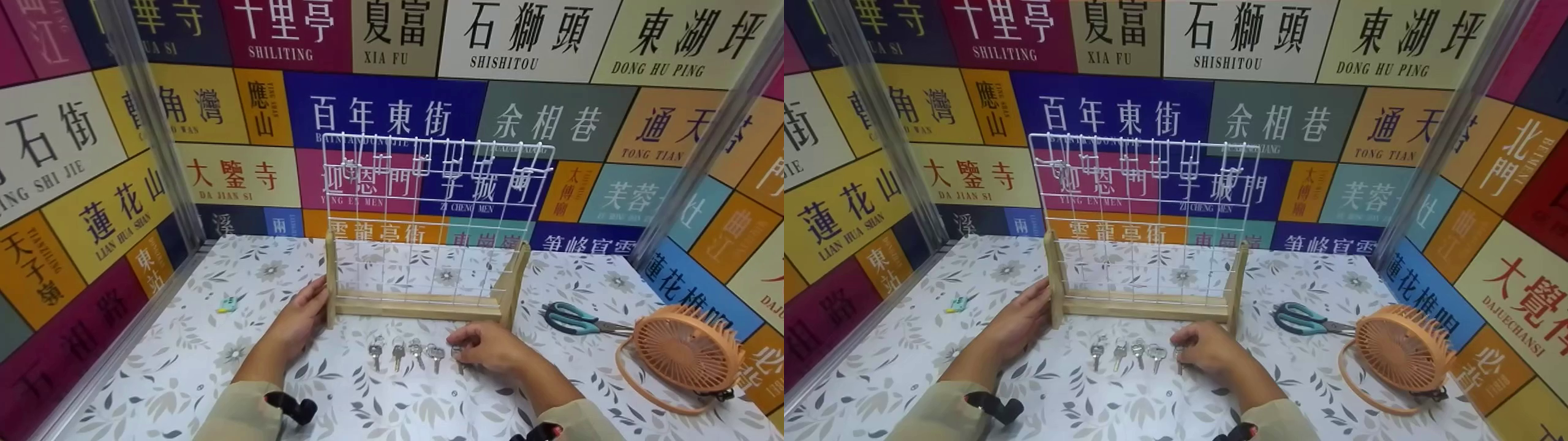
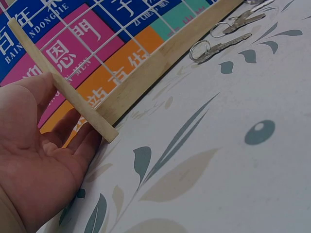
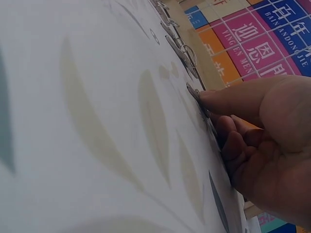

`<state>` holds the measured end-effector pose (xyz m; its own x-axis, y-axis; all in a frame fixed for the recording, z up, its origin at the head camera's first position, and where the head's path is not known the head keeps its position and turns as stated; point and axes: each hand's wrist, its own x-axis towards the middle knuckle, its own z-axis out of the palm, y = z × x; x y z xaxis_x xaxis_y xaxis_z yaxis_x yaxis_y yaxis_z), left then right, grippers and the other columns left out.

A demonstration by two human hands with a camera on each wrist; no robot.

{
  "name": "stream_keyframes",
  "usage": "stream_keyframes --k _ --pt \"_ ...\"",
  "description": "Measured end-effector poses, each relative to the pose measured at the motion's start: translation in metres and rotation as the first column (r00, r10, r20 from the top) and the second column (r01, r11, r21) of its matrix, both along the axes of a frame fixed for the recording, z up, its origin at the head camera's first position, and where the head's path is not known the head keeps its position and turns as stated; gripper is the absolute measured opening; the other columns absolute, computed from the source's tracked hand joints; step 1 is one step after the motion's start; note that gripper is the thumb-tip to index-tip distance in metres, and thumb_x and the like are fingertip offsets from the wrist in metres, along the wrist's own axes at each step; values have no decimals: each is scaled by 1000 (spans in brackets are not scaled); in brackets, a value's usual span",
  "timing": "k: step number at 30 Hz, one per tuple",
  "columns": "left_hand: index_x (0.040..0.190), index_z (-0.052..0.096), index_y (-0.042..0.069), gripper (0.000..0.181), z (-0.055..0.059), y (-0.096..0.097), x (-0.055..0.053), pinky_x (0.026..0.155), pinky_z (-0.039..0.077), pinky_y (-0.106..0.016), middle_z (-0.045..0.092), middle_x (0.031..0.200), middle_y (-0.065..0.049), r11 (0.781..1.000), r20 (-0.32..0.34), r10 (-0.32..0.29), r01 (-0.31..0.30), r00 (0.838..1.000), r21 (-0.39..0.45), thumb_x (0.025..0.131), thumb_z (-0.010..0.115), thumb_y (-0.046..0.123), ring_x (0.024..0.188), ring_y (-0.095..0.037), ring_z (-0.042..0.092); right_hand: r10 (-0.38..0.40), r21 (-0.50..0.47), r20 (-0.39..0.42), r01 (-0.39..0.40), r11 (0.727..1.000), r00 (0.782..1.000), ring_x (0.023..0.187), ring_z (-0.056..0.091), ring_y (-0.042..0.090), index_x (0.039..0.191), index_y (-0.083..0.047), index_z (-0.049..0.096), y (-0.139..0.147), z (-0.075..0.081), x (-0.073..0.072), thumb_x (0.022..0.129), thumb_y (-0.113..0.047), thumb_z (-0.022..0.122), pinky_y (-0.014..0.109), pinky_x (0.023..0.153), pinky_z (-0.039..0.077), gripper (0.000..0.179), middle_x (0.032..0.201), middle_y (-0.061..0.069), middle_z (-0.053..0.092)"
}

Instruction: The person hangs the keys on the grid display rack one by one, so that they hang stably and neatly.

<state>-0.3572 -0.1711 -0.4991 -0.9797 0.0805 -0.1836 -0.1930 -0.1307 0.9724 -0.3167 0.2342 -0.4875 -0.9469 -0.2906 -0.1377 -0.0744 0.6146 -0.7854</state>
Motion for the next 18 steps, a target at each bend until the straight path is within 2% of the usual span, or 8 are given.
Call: stream_keyframes --k 9,13,18 --pt "156 51 43 49 2 0 0 134 31 -46 48 166 12 1000 -1 -5 5 1000 -17 108 62 44 159 -21 43 71 90 -60 -65 994 996 85 60 16 110 -13 80 0 3 -3 85 -16 89 24 71 50 27 92 1 69" --pt "157 51 41 50 2 1 1 134 31 -46 48 166 10 1000 -21 -3 3 1000 -7 108 62 42 159 -22 43 90 110 -56 -83 990 994 85 60 16 104 -15 79 1 5 -4 84 -17 89 26 72 50 22 91 0 68" --pt "161 47 34 52 0 2 2 133 33 -47 47 168 4 1000 -80 -16 16 997 0 111 59 37 157 -26 46 107 92 -72 -100 991 992 80 59 16 98 -12 76 3 4 -6 82 -17 91 26 68 49 23 86 0 66"
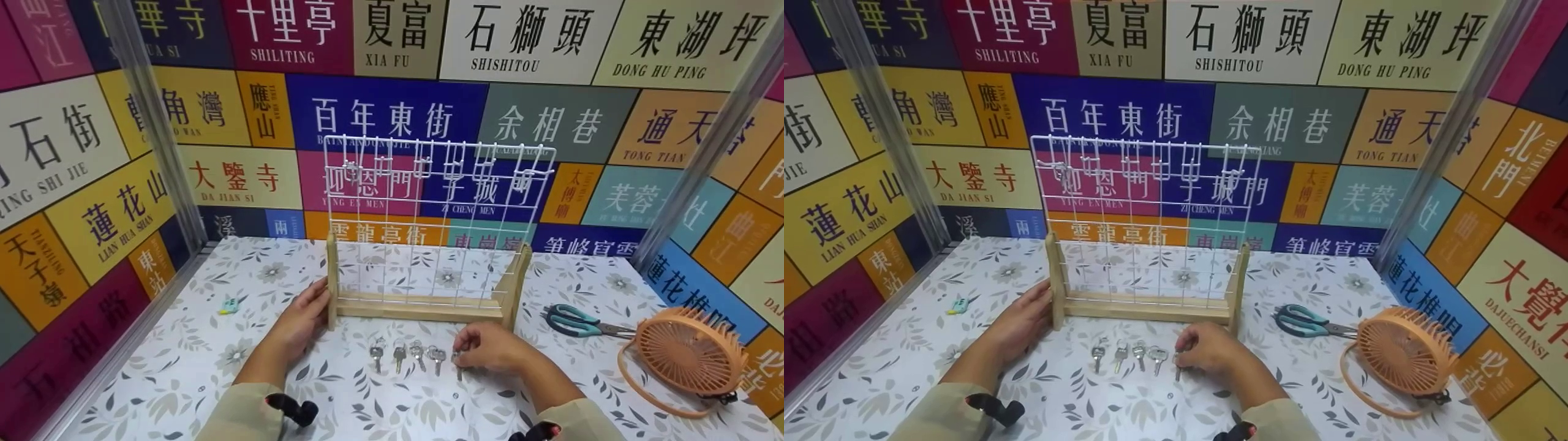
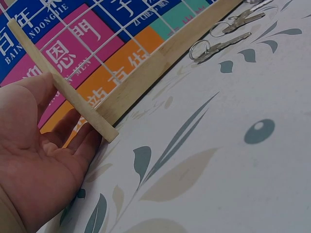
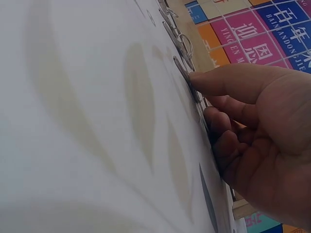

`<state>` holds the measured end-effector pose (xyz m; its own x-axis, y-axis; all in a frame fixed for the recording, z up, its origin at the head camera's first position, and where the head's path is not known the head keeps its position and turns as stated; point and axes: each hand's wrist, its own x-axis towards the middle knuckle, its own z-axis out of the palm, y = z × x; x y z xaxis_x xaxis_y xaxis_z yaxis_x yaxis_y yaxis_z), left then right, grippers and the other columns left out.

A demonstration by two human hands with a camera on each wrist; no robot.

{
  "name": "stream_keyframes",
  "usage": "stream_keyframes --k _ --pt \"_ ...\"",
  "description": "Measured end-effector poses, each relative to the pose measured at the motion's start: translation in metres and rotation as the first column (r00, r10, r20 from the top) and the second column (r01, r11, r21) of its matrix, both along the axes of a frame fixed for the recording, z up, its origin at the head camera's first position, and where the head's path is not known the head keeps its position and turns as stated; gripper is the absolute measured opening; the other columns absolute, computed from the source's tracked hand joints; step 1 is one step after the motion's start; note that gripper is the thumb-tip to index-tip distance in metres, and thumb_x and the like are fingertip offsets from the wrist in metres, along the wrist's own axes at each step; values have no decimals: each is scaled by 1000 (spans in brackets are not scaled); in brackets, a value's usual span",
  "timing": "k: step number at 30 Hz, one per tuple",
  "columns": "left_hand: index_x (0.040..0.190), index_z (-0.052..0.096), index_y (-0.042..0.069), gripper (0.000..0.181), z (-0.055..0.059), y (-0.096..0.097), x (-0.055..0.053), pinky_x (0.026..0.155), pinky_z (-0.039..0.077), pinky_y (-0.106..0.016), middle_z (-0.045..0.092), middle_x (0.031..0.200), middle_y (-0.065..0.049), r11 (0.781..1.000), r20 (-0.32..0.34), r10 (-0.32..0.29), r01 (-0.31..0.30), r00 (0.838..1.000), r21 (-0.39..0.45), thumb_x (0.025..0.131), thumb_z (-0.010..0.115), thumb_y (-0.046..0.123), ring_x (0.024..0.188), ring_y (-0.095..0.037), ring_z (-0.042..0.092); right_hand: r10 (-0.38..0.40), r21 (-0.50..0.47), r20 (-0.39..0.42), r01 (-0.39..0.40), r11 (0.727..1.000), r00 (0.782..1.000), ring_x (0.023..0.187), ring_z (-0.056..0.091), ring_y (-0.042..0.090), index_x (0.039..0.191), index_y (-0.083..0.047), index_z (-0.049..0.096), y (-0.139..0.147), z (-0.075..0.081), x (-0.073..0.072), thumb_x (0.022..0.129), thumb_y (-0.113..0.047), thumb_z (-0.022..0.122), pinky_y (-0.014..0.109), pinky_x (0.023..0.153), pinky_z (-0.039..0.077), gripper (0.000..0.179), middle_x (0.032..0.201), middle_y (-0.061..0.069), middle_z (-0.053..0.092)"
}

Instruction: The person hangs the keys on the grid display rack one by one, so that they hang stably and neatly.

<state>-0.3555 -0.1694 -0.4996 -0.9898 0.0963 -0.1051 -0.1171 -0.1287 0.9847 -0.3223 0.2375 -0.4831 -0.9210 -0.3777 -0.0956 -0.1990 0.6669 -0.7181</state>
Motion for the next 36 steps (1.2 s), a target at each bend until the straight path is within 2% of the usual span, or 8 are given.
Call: stream_keyframes --k 2,10,15,21,27,31,36 --pt "162 47 31 53 -1 0 0 132 34 -48 47 168 2 1000 -14 2 -2 1000 -3 111 59 35 155 -28 47 5 -18 -3 -5 1000 1000 79 60 15 98 -11 76 1 -1 -1 82 -17 92 24 66 50 23 84 -1 67" --pt "161 48 35 52 -2 0 -1 133 33 -47 49 167 4 1000 10 17 -17 1000 -9 110 60 37 155 -27 48 -33 -54 49 36 998 998 79 63 15 98 -9 78 2 -1 -1 86 -12 86 27 67 52 15 87 0 72" --pt "160 49 36 52 -1 0 0 133 32 -47 49 167 5 1000 19 13 -13 1000 -3 110 60 38 156 -26 46 -87 -56 55 90 994 995 84 65 14 104 -12 81 2 -2 -1 90 -15 83 28 73 54 14 95 1 76" --pt "160 49 35 51 -1 0 -1 133 32 -46 48 167 5 1000 10 12 -12 1000 1 111 59 36 157 -26 45 -116 -115 39 120 986 992 90 70 14 110 -11 82 6 1 -1 93 -17 81 28 80 57 18 101 2 79" --pt "161 47 37 53 -1 1 0 134 30 -48 46 169 6 1000 21 2 -1 1000 -14 110 60 39 159 -26 43 -142 -218 -32 132 967 989 96 72 14 115 -9 81 3 24 4 97 -20 79 26 82 61 22 107 5 80" --pt "160 48 38 53 -1 0 0 134 30 -49 47 168 6 1000 42 9 -8 999 -21 109 61 41 158 -27 43 -137 -295 -105 101 950 985 96 75 19 116 -9 81 -6 42 10 98 -23 79 24 78 61 22 108 9 81" --pt "159 49 40 52 0 0 0 134 31 -47 48 167 9 1000 53 17 -16 998 -20 109 62 41 158 -25 45 -153 -409 -153 78 909 976 92 76 16 113 -8 81 -22 61 17 96 -20 81 24 78 64 21 104 9 81"
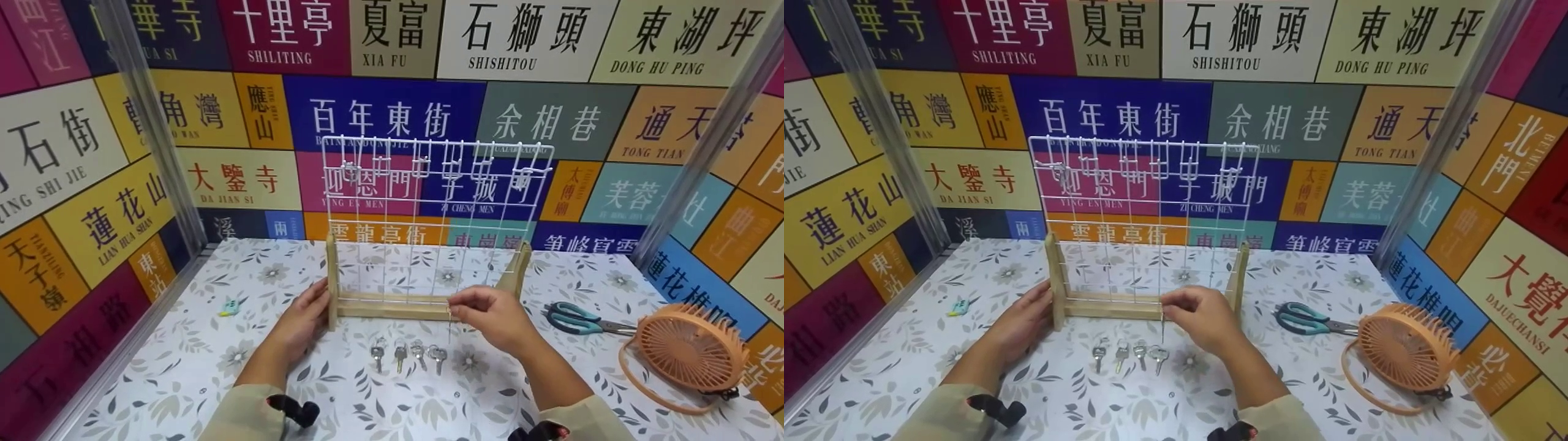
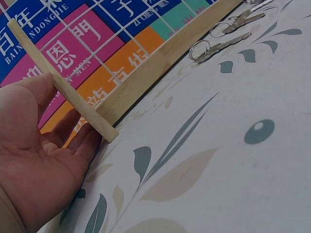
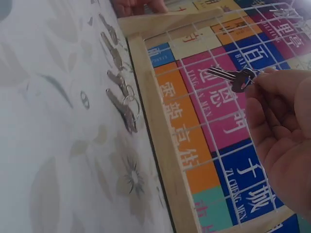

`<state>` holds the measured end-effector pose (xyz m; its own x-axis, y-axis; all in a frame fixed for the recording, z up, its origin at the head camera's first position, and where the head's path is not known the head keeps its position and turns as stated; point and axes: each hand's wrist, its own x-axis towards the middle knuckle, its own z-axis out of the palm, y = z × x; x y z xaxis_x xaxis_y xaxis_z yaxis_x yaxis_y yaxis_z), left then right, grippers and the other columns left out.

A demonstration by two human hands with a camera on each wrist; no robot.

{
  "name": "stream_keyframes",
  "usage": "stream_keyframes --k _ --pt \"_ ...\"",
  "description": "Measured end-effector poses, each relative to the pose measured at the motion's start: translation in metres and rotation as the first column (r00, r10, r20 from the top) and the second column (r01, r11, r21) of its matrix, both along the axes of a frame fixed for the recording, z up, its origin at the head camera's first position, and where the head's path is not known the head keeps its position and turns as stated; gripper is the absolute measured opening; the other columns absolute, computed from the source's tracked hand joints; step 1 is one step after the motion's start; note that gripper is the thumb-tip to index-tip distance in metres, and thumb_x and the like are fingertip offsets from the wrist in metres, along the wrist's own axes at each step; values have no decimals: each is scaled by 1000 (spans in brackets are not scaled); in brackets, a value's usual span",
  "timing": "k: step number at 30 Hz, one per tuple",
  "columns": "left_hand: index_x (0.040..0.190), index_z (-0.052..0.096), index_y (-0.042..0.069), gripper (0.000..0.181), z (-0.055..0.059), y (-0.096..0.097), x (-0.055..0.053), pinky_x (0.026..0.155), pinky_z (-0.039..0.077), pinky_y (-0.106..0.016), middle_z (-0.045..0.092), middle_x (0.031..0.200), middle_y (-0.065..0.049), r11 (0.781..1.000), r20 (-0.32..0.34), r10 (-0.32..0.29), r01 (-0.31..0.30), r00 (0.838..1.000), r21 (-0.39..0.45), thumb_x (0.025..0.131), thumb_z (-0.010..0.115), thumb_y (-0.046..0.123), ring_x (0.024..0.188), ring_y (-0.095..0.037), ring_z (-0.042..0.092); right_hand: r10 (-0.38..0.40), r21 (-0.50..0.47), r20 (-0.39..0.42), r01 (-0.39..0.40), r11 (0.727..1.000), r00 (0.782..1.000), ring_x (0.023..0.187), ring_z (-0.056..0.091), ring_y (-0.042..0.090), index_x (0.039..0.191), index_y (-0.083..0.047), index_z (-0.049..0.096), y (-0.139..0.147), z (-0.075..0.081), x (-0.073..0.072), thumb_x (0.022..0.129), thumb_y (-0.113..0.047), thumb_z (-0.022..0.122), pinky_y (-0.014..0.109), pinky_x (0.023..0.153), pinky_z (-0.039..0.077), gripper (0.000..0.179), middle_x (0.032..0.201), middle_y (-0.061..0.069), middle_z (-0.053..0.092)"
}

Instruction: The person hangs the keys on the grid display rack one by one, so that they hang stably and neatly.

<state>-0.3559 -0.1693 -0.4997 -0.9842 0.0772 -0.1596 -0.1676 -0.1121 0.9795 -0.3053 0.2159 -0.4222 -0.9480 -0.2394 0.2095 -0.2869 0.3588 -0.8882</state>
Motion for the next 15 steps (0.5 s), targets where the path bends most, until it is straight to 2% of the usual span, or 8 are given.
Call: stream_keyframes --k 4,9,15 --pt "159 48 40 52 0 0 0 134 31 -47 47 168 9 1000 -2 -7 7 1000 5 109 61 41 159 -24 43 -11 -118 -14 9 993 1000 91 76 18 112 -2 80 -13 17 1 95 -11 81 28 82 66 19 103 5 81" --pt "159 48 41 52 2 0 0 134 31 -47 46 168 9 1000 10 -9 9 1000 5 109 61 41 159 -24 43 -10 -233 -52 -3 972 999 86 75 22 112 5 78 -29 43 -2 94 -6 80 27 80 65 21 98 1 81" --pt "158 50 42 50 1 -2 0 134 31 -48 47 167 10 1000 19 -8 8 1000 10 109 61 42 158 -24 44 35 -271 -69 -52 961 997 83 73 19 113 2 78 -48 77 -6 95 -6 79 31 82 66 20 98 0 80"
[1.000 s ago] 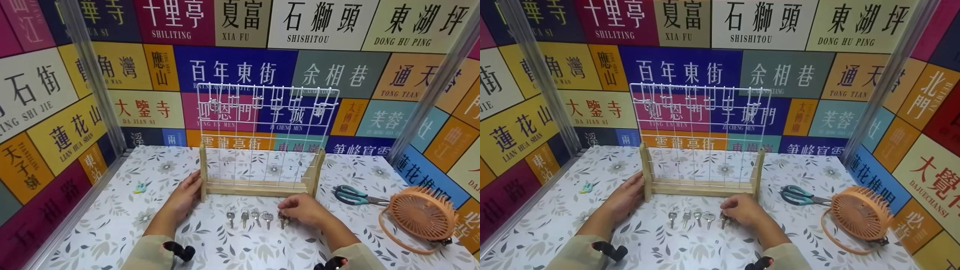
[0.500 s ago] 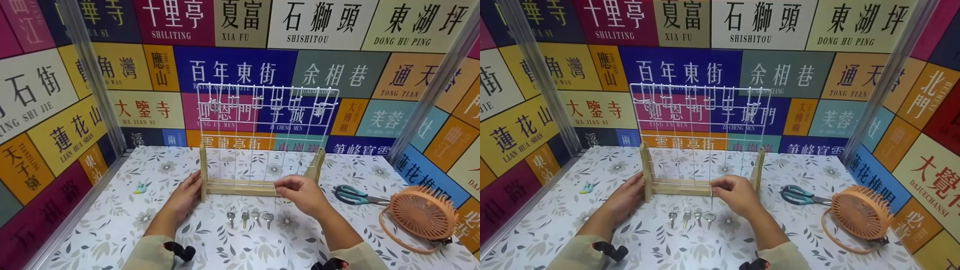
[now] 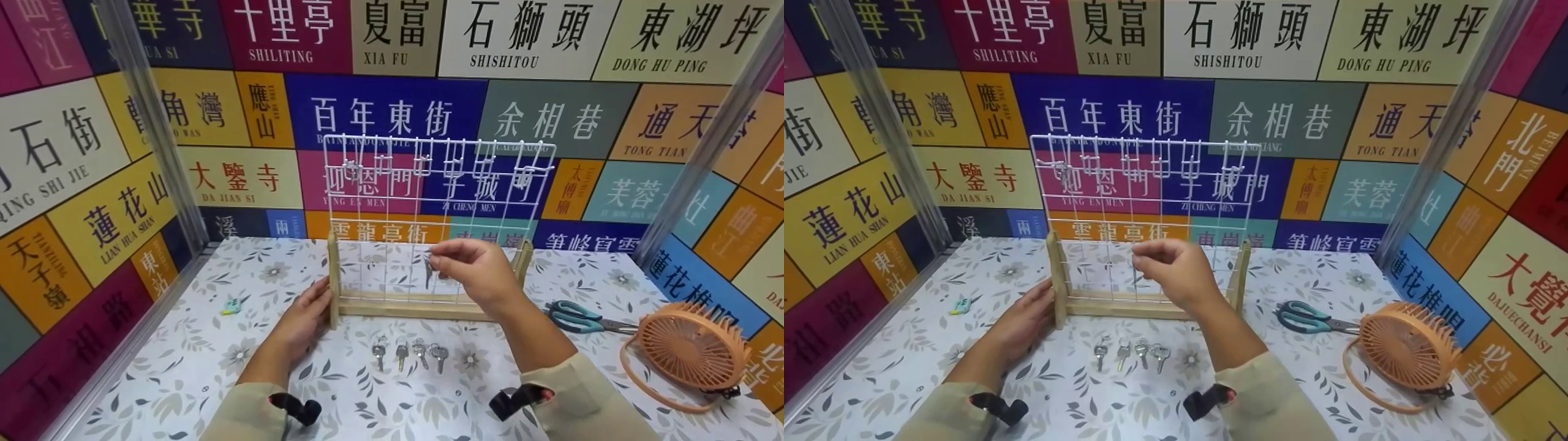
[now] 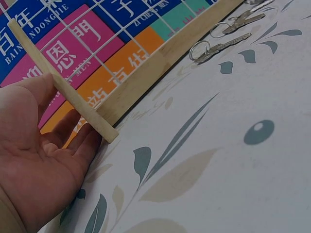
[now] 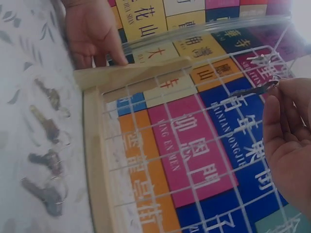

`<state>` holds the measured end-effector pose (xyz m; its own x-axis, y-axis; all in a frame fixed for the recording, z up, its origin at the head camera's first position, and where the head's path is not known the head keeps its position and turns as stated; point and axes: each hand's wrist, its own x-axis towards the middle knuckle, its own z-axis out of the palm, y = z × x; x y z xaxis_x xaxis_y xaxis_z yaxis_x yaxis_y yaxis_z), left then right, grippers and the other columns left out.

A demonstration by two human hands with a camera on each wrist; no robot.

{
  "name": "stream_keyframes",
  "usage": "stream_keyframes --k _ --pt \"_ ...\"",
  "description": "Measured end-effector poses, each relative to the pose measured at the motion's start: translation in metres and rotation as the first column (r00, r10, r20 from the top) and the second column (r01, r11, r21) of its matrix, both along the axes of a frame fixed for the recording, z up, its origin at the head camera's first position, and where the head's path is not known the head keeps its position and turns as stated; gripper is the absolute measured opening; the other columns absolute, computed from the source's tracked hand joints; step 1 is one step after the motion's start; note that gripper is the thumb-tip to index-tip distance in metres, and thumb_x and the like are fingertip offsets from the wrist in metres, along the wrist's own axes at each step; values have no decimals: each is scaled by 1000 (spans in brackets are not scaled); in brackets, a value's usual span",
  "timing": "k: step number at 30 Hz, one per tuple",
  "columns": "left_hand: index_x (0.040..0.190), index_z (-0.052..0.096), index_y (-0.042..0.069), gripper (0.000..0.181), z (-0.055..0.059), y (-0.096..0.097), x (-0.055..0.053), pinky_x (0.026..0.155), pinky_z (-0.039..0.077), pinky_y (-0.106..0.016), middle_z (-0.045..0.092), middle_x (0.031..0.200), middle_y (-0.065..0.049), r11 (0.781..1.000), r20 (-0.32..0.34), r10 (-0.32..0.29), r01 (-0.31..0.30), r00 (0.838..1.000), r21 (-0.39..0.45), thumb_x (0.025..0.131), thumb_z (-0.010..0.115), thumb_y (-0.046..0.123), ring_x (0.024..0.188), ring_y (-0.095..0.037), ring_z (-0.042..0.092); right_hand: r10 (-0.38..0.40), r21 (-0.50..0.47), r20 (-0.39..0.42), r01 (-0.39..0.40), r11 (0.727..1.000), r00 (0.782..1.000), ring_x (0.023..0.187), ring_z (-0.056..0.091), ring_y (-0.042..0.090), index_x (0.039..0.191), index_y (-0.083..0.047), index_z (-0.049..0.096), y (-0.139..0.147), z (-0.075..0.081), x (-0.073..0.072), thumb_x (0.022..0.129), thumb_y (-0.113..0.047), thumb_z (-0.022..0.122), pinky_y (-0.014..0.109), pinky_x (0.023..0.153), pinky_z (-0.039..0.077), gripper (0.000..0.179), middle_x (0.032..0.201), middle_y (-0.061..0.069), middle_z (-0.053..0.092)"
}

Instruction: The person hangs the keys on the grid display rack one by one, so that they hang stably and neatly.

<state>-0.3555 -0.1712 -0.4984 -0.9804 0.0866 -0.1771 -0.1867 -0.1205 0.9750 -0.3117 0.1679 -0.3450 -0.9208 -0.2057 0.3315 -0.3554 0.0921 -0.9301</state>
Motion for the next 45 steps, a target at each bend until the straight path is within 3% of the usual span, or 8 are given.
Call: stream_keyframes --k 10,19,28,34,45 --pt "163 45 35 55 -2 1 0 135 29 -47 43 170 6 1000 -51 -19 19 999 9 110 60 40 160 -27 40 2 -127 -14 -4 992 1000 89 76 19 115 -1 79 -36 51 -13 96 -6 79 32 85 67 20 104 10 79" --pt "159 49 38 51 -2 0 -1 134 31 -46 48 167 9 1000 -28 -6 6 1000 9 109 61 40 158 -24 44 -25 -243 -63 9 970 998 93 79 20 118 2 78 -76 86 -27 97 -6 78 37 93 66 22 106 11 79" --pt "161 48 35 52 -2 2 0 134 30 -47 47 168 6 1000 -57 -7 6 998 -3 110 60 38 158 -27 44 -63 -352 -27 50 935 998 105 77 29 119 -5 80 -94 94 -35 100 -9 75 33 96 65 20 115 15 77" --pt "159 50 37 51 0 2 1 134 31 -46 50 166 7 1000 -43 -2 2 999 0 110 61 38 157 -25 46 -53 -424 -4 47 904 999 104 78 26 119 -4 80 -100 97 -36 100 -7 75 34 97 65 20 117 17 76" --pt "159 50 36 50 -2 3 0 133 33 -45 49 166 7 1000 -38 10 -10 999 2 110 60 37 156 -24 46 -74 -432 -5 64 900 997 102 79 25 117 -4 80 -107 98 -40 99 -7 75 32 94 66 19 118 19 77"
